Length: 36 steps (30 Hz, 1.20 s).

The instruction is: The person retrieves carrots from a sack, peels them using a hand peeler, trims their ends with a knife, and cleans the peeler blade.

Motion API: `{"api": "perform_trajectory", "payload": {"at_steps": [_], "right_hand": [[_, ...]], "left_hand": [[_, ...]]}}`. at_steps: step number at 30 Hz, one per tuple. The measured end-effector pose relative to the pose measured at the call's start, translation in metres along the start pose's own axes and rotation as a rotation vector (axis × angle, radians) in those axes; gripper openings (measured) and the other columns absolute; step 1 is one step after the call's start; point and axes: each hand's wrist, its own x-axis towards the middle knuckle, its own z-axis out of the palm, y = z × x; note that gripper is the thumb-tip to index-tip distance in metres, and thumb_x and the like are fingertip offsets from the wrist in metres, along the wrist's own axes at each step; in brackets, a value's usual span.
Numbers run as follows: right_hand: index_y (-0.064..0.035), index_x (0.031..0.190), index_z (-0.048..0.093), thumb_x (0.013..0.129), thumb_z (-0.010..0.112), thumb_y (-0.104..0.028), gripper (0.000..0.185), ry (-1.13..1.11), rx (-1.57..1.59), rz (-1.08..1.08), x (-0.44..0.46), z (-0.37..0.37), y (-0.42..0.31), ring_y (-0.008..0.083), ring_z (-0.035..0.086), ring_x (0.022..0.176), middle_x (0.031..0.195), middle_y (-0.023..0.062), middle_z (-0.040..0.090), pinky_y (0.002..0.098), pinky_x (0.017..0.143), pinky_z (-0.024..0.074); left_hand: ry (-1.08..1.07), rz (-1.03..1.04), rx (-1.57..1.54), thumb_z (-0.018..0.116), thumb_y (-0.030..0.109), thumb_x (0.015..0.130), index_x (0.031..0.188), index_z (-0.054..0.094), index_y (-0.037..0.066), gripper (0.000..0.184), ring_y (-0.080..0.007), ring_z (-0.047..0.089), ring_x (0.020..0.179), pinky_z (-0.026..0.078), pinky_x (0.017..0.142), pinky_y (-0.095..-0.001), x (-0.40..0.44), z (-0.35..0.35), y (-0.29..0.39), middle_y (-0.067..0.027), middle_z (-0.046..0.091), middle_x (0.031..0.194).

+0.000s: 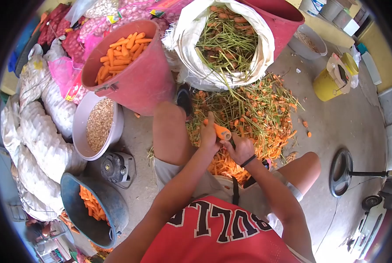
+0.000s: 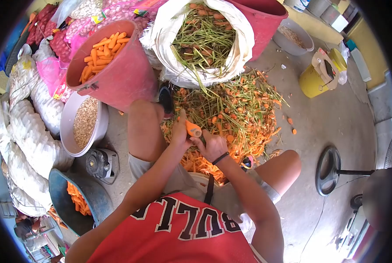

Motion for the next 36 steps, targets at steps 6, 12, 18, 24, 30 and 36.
{"api": "perform_trajectory", "payload": {"at_steps": [6,12,18,24,30,36], "right_hand": [[-0.0001,0.083,0.061,0.092,0.061,-0.041,0.042,0.004,0.111,0.068,-0.012,0.006,0.006,0.0371,0.058,0.049,0.053,0.0179,0.054,0.0437,0.047,0.0445],[0.0006,0.090,0.064,0.093,0.062,-0.037,0.038,0.065,0.331,0.178,-0.019,-0.004,0.005,0.0300,0.060,0.052,0.057,0.0152,0.056,0.0394,0.050,0.0452],[0.0033,0.126,0.045,0.093,0.059,-0.021,0.043,0.155,0.256,0.417,0.000,-0.035,0.045,0.0210,0.055,0.065,0.078,0.0116,0.057,0.0351,0.061,0.0466],[0.0062,0.139,0.035,0.090,0.055,-0.004,0.054,0.271,0.172,0.335,0.003,-0.041,0.077,0.0362,0.057,0.096,0.112,0.0250,0.056,0.0428,0.084,0.0468],[0.0045,0.136,0.043,0.097,0.055,-0.013,0.044,0.111,0.555,0.437,0.024,-0.048,0.052,0.0232,0.062,0.089,0.125,0.0208,0.056,0.0330,0.071,0.0510],[-0.0047,0.143,0.036,0.103,0.046,-0.022,0.045,0.117,1.077,0.430,0.027,-0.047,0.031,0.0105,0.062,0.078,0.118,0.0105,0.061,0.0225,0.058,0.0508]], "left_hand": [[-0.038,-0.015,-0.052,0.054,0.048,0.096,0.095,0.041,0.009,0.041,-0.0170,0.056,0.066,0.052,0.056,-0.0351,0.001,0.002,-0.005,-0.0034,0.046,0.079],[-0.095,0.005,-0.047,0.050,0.043,0.100,0.096,0.046,0.010,0.033,-0.0180,0.057,0.075,0.052,0.065,-0.0362,0.009,-0.006,0.004,-0.0035,0.050,0.083],[-0.244,-0.341,0.167,0.048,0.030,0.101,0.101,0.048,0.010,0.020,-0.0213,0.061,0.077,0.052,0.068,-0.0390,0.008,-0.040,-0.007,-0.0067,0.057,0.088],[-0.369,0.278,-0.272,0.047,0.040,0.100,0.110,0.053,0.008,0.034,-0.0203,0.059,0.070,0.049,0.057,-0.0319,0.004,-0.011,0.155,-0.0072,0.060,0.088],[-0.593,0.482,0.023,0.046,0.047,0.100,0.129,0.055,0.011,0.048,-0.0063,0.037,0.041,0.025,0.037,-0.0206,-0.025,0.024,0.201,0.0010,0.055,0.067],[-0.564,0.127,0.438,0.041,0.029,0.104,0.136,0.047,0.001,0.043,-0.0036,0.037,0.042,0.026,0.034,-0.0187,-0.054,0.040,0.082,0.0009,0.052,0.067]]}}
